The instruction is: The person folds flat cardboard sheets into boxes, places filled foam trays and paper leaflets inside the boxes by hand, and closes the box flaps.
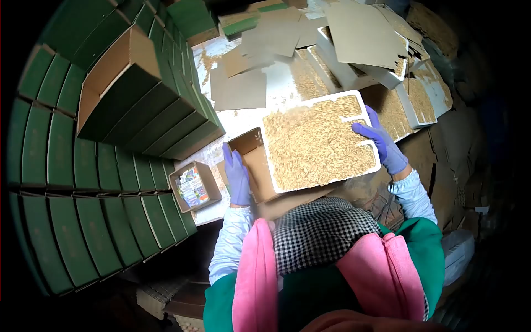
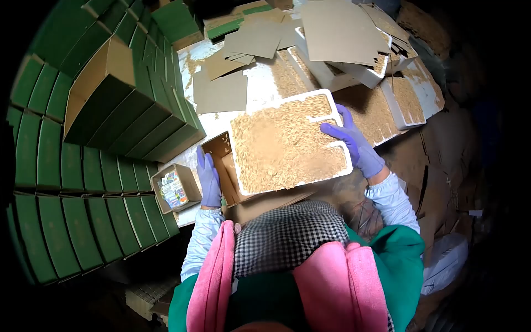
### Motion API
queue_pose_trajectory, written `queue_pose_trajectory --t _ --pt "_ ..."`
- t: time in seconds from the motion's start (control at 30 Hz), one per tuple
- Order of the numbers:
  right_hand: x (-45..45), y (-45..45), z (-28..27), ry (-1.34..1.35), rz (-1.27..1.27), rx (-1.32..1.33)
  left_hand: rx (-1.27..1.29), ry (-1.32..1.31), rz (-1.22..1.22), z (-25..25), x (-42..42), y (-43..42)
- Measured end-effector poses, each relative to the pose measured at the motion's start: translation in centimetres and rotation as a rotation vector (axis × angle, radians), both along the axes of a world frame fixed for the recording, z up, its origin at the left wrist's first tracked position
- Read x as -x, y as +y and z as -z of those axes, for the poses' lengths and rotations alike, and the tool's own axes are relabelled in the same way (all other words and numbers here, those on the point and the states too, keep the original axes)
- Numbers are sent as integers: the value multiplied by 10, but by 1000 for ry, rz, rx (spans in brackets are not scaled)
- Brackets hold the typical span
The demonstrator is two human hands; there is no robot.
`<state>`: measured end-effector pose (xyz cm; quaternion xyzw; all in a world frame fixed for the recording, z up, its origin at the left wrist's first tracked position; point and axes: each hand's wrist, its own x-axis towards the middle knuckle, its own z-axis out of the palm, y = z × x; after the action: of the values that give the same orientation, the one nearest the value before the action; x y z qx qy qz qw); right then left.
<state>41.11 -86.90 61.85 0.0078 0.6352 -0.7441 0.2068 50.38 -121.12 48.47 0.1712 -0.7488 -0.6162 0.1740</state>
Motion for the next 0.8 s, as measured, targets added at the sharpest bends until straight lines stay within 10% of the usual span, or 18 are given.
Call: queue_pose_trajectory --t 0.43,0.53,0.67,0.8 --pt "38 -107 37 126 -591 -559 -168 -20 -77 -4 -25 -20" --pt "56 -101 61 416 -790 -1128 -189 -112 -127 4 -49 -69" --pt "40 -115 90 611 -678 -1437 661 -689 -338 37 -101 -172" --pt "47 -135 135 699 -824 -1674 796 -1082 -160 79 -95 -198"
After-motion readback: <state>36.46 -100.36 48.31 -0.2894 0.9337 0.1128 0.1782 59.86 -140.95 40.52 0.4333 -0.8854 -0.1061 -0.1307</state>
